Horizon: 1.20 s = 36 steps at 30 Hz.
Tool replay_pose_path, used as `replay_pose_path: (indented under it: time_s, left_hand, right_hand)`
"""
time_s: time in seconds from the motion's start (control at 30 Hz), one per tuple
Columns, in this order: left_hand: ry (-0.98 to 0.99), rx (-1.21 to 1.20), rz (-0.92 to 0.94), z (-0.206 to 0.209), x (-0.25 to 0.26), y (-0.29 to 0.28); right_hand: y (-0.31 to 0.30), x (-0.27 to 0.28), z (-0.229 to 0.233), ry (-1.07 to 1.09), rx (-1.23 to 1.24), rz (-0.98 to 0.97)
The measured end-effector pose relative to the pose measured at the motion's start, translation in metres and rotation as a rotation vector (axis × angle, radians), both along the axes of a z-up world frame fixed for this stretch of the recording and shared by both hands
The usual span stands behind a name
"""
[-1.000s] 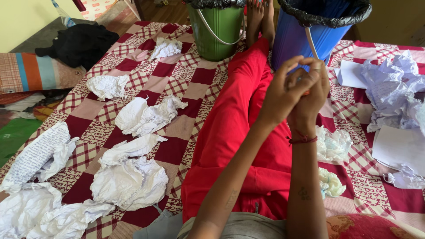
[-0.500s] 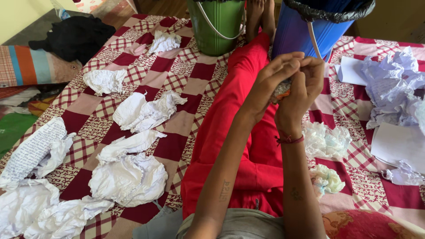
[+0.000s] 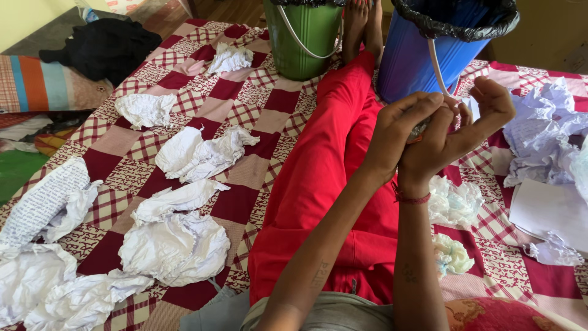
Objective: The person balls up pieces of paper and plastic sheets by hand while sitting on a bed. They crumble the items one at a time before setting them aside.
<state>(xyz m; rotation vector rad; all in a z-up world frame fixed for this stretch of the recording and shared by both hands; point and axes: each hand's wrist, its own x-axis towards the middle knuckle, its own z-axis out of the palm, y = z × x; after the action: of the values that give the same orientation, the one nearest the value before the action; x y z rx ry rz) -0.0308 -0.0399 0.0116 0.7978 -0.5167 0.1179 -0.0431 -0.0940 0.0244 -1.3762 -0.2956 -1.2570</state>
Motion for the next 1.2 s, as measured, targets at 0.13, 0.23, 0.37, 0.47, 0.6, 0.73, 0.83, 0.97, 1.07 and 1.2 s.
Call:
replay_pose_path:
  time_s: [0.13, 0.23, 0.37, 0.47, 0.6, 0.73, 0.83, 0.97, 1.07, 1.2]
  left_hand:
    - [0.055, -0.01, 0.021, 0.004, 0.001, 0.002]
    - [0.048, 0.02, 0.04, 0.005, -0.002, 0.0]
    - [0.059, 0.095, 0.106, 0.006, -0.004, -0.005]
    - [0.045, 0.1, 0.161, 0.007, -0.004, -0.005]
    - [0.03, 0.069, 0.171, 0.013, -0.006, 0.005]
    - [0.119, -0.032, 0.087, 0.021, -0.012, 0.022]
    - [0.091, -0.196, -0.005, 0.023, -0.012, 0.029]
    - [-0.034, -0.016, 0.331, 0.023, -0.01, 0.029]
    - [-0.152, 0.106, 0.455, 0.021, -0.008, 0.032]
    - [-0.192, 0.199, 0.533, 0.019, -0.004, 0.029]
  right_hand:
    - [-0.002, 0.005, -0.001, 0.005, -0.049, -0.087]
    - [-0.007, 0.006, -0.003, -0.027, -0.072, -0.08]
    - [-0.009, 0.008, -0.004, -0.051, -0.114, -0.12]
    - [-0.002, 0.01, -0.002, -0.082, -0.076, -0.036]
    - [0.01, 0.005, 0.001, -0.096, -0.056, 0.06]
    - [0.019, -0.005, 0.007, -0.035, -0.073, 0.232]
    - [0.024, -0.002, 0.009, 0.055, 0.032, 0.419]
    - [0.024, 0.0, 0.003, 0.221, 0.184, 0.817]
    - [0.025, -0.002, 0.003, 0.209, 0.149, 0.846]
    - [0.027, -0.007, 0.012, 0.129, 0.211, 0.967]
